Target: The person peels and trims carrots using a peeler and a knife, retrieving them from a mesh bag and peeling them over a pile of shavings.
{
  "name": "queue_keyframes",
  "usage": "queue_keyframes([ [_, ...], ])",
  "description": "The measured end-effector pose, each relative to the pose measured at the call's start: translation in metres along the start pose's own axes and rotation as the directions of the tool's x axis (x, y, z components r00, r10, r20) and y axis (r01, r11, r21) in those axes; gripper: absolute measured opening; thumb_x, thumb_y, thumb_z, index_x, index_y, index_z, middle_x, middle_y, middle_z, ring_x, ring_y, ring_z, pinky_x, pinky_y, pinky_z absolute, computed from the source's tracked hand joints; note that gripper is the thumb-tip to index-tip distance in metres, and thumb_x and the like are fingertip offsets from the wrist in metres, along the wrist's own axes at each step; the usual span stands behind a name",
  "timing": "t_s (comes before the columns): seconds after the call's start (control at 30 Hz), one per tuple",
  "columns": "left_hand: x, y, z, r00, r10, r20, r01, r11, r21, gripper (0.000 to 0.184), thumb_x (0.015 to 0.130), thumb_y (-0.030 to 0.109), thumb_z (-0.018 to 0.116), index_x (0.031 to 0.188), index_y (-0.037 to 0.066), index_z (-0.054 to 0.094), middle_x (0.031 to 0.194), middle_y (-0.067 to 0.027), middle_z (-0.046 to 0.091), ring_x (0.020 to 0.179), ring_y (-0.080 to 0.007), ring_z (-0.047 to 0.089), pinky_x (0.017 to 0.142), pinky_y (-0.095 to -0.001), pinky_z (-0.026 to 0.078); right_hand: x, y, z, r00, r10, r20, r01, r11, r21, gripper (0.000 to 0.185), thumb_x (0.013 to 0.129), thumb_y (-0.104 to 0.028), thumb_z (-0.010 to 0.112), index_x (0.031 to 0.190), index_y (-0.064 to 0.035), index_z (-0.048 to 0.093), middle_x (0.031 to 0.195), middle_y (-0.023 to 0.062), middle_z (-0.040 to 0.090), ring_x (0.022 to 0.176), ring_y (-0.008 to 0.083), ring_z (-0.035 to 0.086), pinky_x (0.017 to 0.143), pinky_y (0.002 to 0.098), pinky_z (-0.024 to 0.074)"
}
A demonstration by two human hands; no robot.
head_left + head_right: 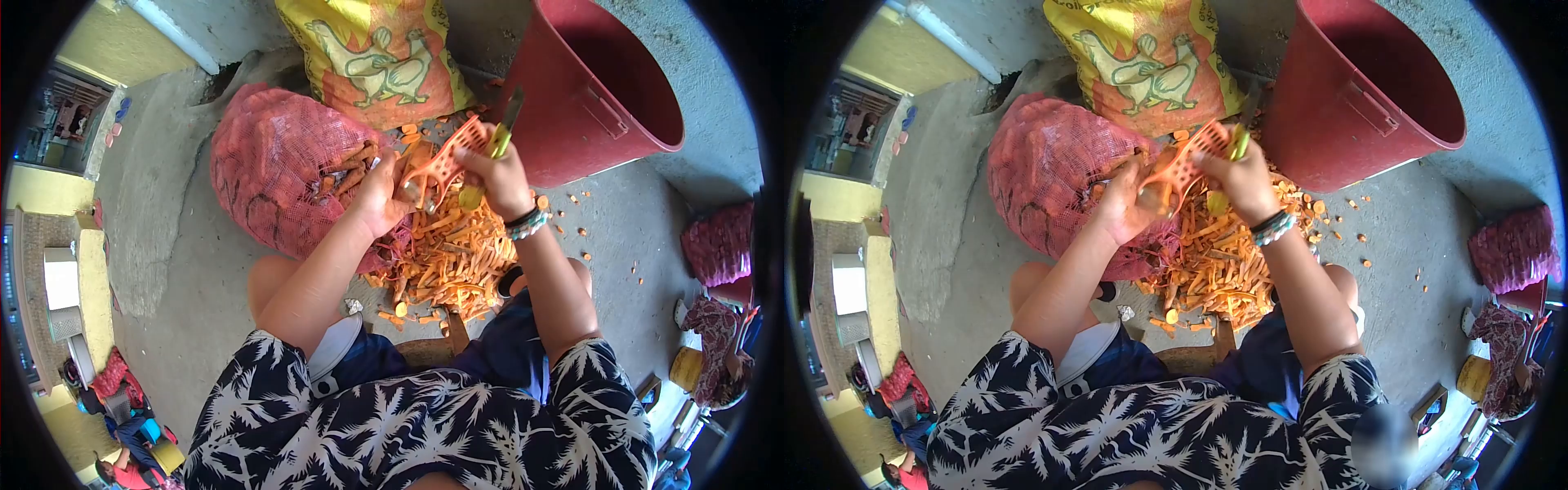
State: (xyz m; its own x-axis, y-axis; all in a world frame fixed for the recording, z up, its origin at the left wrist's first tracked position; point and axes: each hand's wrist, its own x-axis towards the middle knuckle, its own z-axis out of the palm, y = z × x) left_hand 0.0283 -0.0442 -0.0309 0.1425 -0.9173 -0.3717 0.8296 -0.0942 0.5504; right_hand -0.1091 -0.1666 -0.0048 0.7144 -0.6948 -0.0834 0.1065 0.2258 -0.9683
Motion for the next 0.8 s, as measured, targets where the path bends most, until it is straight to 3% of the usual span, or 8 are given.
queue_keyframes([
  [0.17,-0.003,-0.008,0.003,0.986,0.026,-0.165,-0.015,0.997,0.07,0.081,0.082,0.069,0.021,0.125,0.002,0.038,0.118,-0.0101,0.05,0.106,-0.0183,0.051,0.089,-0.0324,0.043,-0.005,0.008,0.009,0.999,-0.042,-0.034,0.036,0.99,-0.14,0.037,0.075,0.001,0.065,0.109,0.0018,0.05,0.088,0.0037,0.061,0.077,0.009,0.058,0.064,0.0231,0.0493],
  [0.2,-0.006,-0.006,0.007,0.988,0.025,-0.149,-0.015,0.998,0.068,0.083,0.081,0.068,0.031,0.129,0.001,0.034,0.128,-0.0146,0.042,0.119,-0.0248,0.041,0.098,-0.0444,0.033,-0.002,0.008,0.007,0.999,-0.04,-0.028,0.035,0.986,-0.165,0.035,0.075,0.002,0.065,0.107,0.002,0.051,0.088,0.0037,0.061,0.079,0.0092,0.058,0.068,0.0243,0.0498],
  [0.37,-0.011,-0.003,0.021,0.968,0.205,-0.146,-0.141,0.922,0.36,0.079,0.082,0.067,0.032,0.124,0.001,0.038,0.121,-0.0151,0.046,0.115,-0.0214,0.044,0.091,-0.0366,0.041,0.009,-0.001,0.003,0.996,0.013,-0.091,-0.016,0.999,-0.031,0.03,0.075,0.001,0.065,0.102,0.0021,0.052,0.085,0.0034,0.061,0.075,0.0085,0.058,0.064,0.0226,0.0491],
  [0.43,-0.01,-0.002,0.016,0.958,0.238,-0.162,-0.155,0.899,0.409,0.077,0.082,0.067,0.032,0.122,0.001,0.038,0.118,-0.0144,0.047,0.11,-0.0196,0.047,0.086,-0.033,0.044,0.029,0.001,-0.025,0.954,-0.116,-0.275,0.044,0.966,-0.255,0.024,0.075,0.0,0.064,0.097,0.0021,0.053,0.082,0.0047,0.061,0.072,0.0098,0.059,0.062,0.0236,0.0502],
  [0.5,-0.014,0.003,0.009,0.996,-0.089,0.017,0.061,0.802,0.594,0.074,0.086,0.06,0.037,0.124,-0.003,0.039,0.11,-0.0099,0.051,0.104,-0.0162,0.048,0.09,-0.028,0.039,0.045,0.004,-0.043,0.798,-0.418,-0.434,0.165,0.844,-0.51,0.019,0.076,-0.001,0.064,0.091,0.0002,0.053,0.078,0.0046,0.061,0.065,0.0102,0.059,0.056,0.0236,0.0498],
  [0.53,-0.012,0.001,0.006,0.997,-0.059,0.051,0.014,0.78,0.625,0.07,0.08,0.036,0.061,0.13,-0.002,0.03,0.114,-0.0105,0.047,0.107,-0.0173,0.045,0.094,-0.0288,0.034,0.045,0.001,-0.046,0.801,-0.272,-0.533,0.228,0.962,-0.148,0.017,0.076,-0.003,0.064,0.089,-0.0015,0.053,0.076,0.0042,0.06,0.06,0.0103,0.057,0.05,0.0231,0.0475],
  [0.7,-0.02,0.003,0.005,0.987,0.048,0.153,-0.138,0.743,0.655,0.078,0.068,0.002,0.065,0.134,0.003,0.025,0.118,-0.0037,0.04,0.103,-0.0108,0.042,0.087,-0.0259,0.038,0.012,-0.005,-0.004,0.997,0.028,-0.075,-0.036,0.994,-0.105,0.022,0.072,-0.007,0.07,0.087,-0.0024,0.053,0.07,0.0004,0.055,0.054,0.0074,0.05,0.046,0.0217,0.0419],
  [0.8,-0.026,0.003,0.008,0.99,-0.019,0.141,-0.073,0.782,0.619,0.08,0.068,0.003,0.065,0.135,0.003,0.023,0.121,-0.0036,0.039,0.107,-0.0115,0.04,0.091,-0.0271,0.035,0.036,0.024,-0.025,0.884,-0.31,-0.35,0.14,0.889,-0.436,0.019,0.072,-0.006,0.07,0.084,-0.0025,0.055,0.074,0.0017,0.058,0.056,0.0095,0.052,0.049,0.0232,0.043],
])
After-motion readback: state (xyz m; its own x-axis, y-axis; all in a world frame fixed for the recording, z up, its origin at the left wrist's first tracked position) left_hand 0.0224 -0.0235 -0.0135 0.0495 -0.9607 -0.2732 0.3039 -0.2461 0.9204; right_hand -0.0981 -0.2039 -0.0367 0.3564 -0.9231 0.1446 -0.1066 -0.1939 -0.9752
